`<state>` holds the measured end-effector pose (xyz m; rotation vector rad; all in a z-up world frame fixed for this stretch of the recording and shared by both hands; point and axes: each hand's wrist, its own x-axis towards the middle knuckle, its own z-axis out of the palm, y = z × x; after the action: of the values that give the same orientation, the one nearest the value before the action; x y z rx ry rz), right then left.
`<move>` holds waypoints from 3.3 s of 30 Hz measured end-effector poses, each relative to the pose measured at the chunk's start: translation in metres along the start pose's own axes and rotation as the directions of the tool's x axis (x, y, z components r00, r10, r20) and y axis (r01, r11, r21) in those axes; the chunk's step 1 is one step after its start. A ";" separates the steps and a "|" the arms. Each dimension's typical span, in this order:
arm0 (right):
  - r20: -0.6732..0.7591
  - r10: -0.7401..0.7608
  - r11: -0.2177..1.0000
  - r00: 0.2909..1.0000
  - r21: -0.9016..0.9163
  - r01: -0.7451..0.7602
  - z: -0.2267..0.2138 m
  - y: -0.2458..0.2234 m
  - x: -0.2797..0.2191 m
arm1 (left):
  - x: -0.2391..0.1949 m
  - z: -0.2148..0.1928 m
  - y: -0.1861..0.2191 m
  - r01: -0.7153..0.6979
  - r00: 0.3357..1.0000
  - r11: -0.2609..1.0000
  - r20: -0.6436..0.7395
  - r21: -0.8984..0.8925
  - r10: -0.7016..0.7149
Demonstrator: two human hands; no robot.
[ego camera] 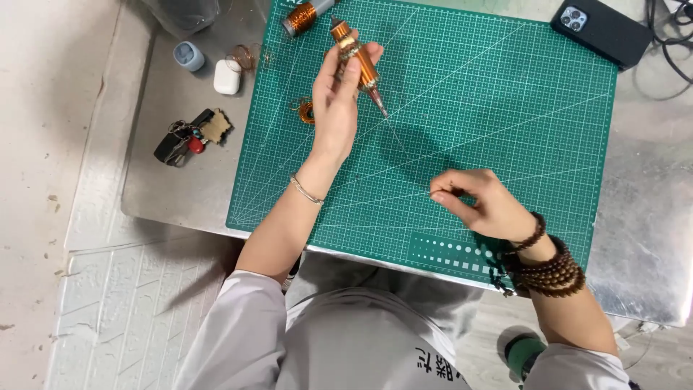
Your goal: Winding thin copper wire around a small cylindrical motor component on a green cutting mat.
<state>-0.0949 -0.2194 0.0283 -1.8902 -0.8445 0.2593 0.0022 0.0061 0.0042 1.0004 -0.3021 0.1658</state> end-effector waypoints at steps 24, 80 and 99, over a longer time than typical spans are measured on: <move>-0.145 -0.150 0.870 0.978 0.451 0.200 -0.048 -0.014 -0.044 | 0.009 -0.023 -0.017 0.055 0.992 0.998 -0.108 -0.031 -0.058; -0.639 0.178 0.846 0.748 0.488 0.215 -0.045 -0.011 -0.047 | -0.010 0.007 -0.023 0.114 0.988 0.991 -0.116 0.076 -0.105; -0.581 0.381 0.909 0.720 0.377 -0.177 -0.044 -0.011 -0.026 | -0.012 0.016 -0.012 0.041 0.998 0.996 -0.052 0.078 -0.037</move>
<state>-0.0965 -0.2652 0.0539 -1.6417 -0.0284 -0.0913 -0.0089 -0.0138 -0.0016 1.0780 -0.2311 0.1678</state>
